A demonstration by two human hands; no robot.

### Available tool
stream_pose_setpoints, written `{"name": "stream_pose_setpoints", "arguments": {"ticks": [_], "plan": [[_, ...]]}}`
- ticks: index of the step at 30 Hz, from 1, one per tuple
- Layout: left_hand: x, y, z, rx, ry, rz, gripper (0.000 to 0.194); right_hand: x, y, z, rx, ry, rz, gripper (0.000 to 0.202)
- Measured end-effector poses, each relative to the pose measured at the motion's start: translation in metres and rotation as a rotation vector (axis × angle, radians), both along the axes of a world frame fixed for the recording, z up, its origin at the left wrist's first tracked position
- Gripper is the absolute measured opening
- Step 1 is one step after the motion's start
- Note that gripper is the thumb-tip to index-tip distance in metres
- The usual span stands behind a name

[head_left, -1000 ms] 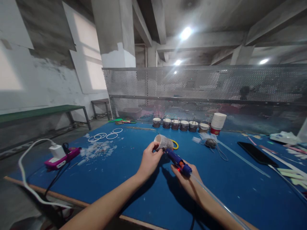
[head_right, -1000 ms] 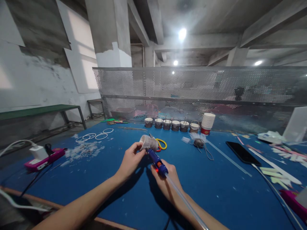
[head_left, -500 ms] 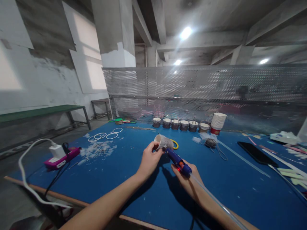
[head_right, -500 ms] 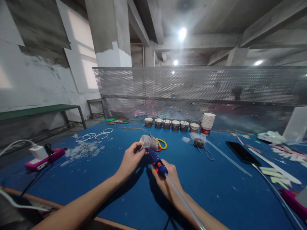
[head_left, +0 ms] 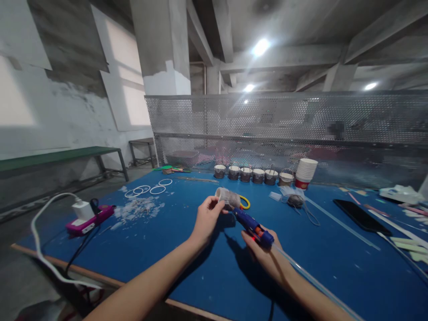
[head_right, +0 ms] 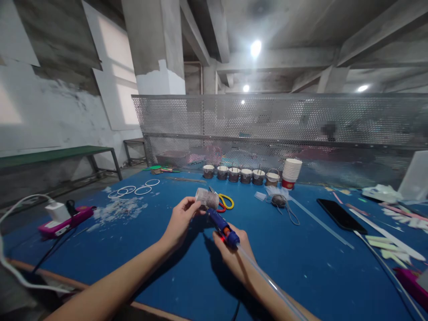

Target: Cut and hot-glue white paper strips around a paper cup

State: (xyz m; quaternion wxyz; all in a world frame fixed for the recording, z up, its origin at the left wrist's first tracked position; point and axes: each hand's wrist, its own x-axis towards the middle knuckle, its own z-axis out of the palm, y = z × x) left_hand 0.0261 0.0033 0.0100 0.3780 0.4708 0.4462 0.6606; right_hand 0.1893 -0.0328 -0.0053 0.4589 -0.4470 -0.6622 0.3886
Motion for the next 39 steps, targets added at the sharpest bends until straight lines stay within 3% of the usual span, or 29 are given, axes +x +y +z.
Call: {"name": "stream_pose_setpoints", "arguments": {"ticks": [8,17,23,30,35,39], "plan": [[-0.003,0.004,-0.003,0.031,0.016,0.019,0.018,0.001,0.001,-0.002,0.017,0.064,0.004,0.031],[0.0,-0.001,0.003,0.025,0.099,0.065,0.015,0.001,0.003,-0.005,0.07,0.078,-0.018,0.033],[0.002,-0.002,0.001,0.035,0.209,0.118,0.009,0.003,0.009,-0.009,0.231,0.102,-0.119,0.025],[0.01,-0.008,-0.003,0.025,0.303,0.058,0.012,0.003,0.02,-0.016,0.522,0.037,-0.065,0.021],[0.015,-0.012,-0.004,0.004,0.293,0.03,0.013,-0.001,0.026,-0.029,0.625,0.021,-0.019,0.021],[0.017,-0.013,-0.003,-0.039,0.174,0.011,0.015,-0.001,0.027,-0.032,0.691,-0.078,-0.025,0.02]]}}
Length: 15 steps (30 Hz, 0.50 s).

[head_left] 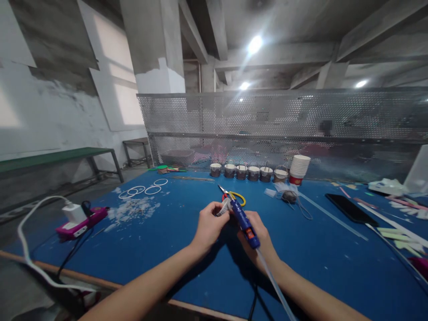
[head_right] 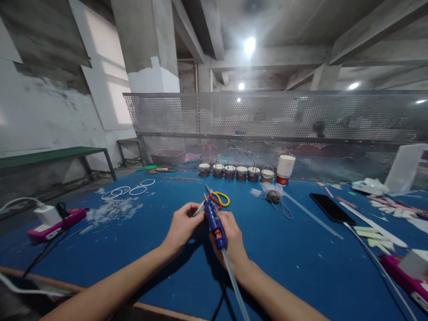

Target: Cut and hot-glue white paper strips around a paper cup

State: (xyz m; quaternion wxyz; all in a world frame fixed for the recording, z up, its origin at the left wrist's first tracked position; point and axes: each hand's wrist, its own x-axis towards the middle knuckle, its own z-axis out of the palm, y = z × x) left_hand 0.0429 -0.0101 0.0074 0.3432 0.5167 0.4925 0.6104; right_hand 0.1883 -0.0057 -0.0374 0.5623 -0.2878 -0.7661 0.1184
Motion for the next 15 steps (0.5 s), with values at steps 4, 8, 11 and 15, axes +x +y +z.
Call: {"name": "stream_pose_setpoints", "arguments": {"ticks": [4,8,11,15], "plan": [[0.001,-0.001,0.003,-0.073,-0.131,-0.053,0.02,-0.001,0.002,-0.002,0.13,-0.116,-0.097,0.021],[0.001,-0.002,0.005,-0.088,-0.211,-0.086,0.022,-0.002,0.006,-0.006,0.194,-0.193,-0.143,0.029],[0.0,0.0,0.005,-0.109,-0.283,-0.074,0.022,-0.003,0.007,-0.009,0.216,-0.203,-0.137,0.034],[-0.003,0.004,0.005,-0.13,-0.374,-0.068,0.02,-0.002,0.007,-0.011,0.24,-0.212,-0.127,0.038]]}}
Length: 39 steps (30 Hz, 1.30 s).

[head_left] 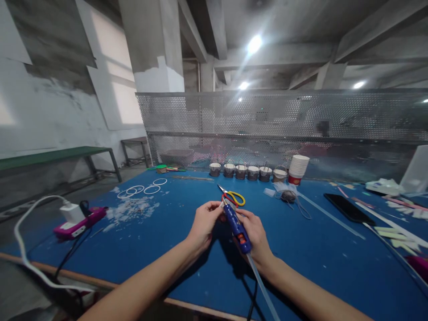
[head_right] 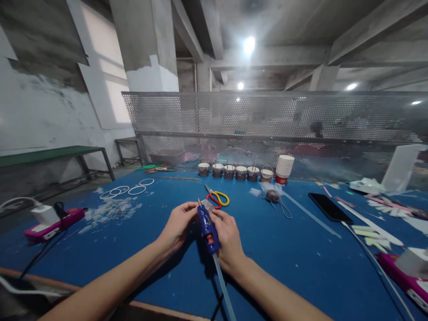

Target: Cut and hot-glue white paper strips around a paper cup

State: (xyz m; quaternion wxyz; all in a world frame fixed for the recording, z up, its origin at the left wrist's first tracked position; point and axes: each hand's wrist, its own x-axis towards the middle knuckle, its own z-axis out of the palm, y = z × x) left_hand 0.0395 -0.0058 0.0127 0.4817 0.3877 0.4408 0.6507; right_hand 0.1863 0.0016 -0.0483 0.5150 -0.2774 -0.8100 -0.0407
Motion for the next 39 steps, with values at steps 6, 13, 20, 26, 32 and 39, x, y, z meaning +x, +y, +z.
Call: {"name": "stream_pose_setpoints", "arguments": {"ticks": [6,13,20,26,32,39], "plan": [[-0.006,0.003,0.004,0.033,-0.035,0.024,0.016,0.006,-0.004,0.006,-0.045,0.179,0.039,0.027],[-0.007,0.003,0.004,0.078,0.012,-0.044,0.013,0.003,-0.005,0.025,-0.733,0.724,0.076,0.038],[-0.002,-0.004,0.002,0.102,0.13,-0.09,0.023,-0.008,-0.001,0.021,-1.072,0.994,0.355,0.045],[-0.002,-0.005,-0.003,0.158,0.531,0.03,0.019,-0.011,-0.007,0.023,-1.028,1.049,0.339,0.039],[-0.005,-0.004,-0.005,0.221,0.625,0.039,0.021,-0.011,-0.008,0.022,-1.013,1.004,0.324,0.037],[-0.011,0.0,-0.004,0.209,0.679,-0.022,0.025,-0.011,-0.006,0.023,-1.01,0.992,0.302,0.036]]}}
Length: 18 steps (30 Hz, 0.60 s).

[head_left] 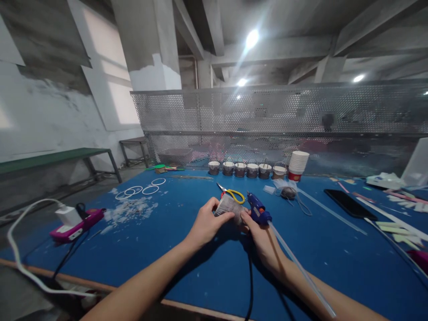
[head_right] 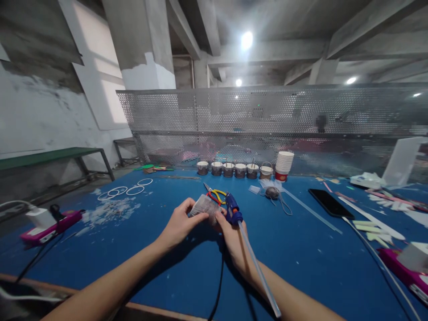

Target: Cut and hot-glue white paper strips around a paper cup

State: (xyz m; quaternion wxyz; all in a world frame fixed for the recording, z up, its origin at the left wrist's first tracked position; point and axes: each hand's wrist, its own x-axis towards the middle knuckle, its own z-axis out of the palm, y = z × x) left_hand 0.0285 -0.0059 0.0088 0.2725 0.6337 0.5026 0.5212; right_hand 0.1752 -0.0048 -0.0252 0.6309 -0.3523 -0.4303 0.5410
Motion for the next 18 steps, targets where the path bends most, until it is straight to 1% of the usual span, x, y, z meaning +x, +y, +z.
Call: {"name": "stream_pose_setpoints", "arguments": {"ticks": [3,5,7,8,9,11,12,14,15,16,18], "plan": [[0.002,-0.002,0.0,0.024,0.032,0.012,0.028,0.001,0.003,-0.001,-0.014,-0.007,-0.017,0.031],[0.004,-0.005,0.002,0.074,0.037,-0.011,0.037,0.002,0.006,0.0,-0.04,0.04,-0.025,0.031],[0.003,-0.009,0.006,0.129,0.014,-0.042,0.045,0.004,0.008,0.002,-0.08,0.134,-0.013,0.036],[0.002,-0.01,0.008,0.16,-0.007,-0.046,0.044,0.006,0.009,0.004,-0.103,0.181,-0.004,0.039],[-0.001,-0.01,0.01,0.19,-0.028,-0.037,0.039,0.007,0.01,0.005,-0.125,0.215,0.004,0.041],[-0.006,-0.009,0.013,0.238,-0.054,0.024,0.023,0.009,0.011,0.007,-0.161,0.243,0.021,0.041],[-0.009,-0.008,0.014,0.248,-0.055,0.066,0.022,0.01,0.012,0.008,-0.173,0.248,0.03,0.04],[-0.013,-0.004,0.015,0.245,-0.05,0.137,0.028,0.01,0.012,0.008,-0.191,0.251,0.055,0.037],[-0.014,-0.003,0.015,0.234,-0.053,0.152,0.027,0.009,0.012,0.008,-0.196,0.253,0.066,0.036],[-0.015,-0.001,0.015,0.218,-0.062,0.145,0.024,0.009,0.012,0.008,-0.2,0.254,0.075,0.036],[-0.015,0.0,0.015,0.17,-0.071,0.067,0.021,0.008,0.012,0.007,-0.205,0.253,0.088,0.035]]}}
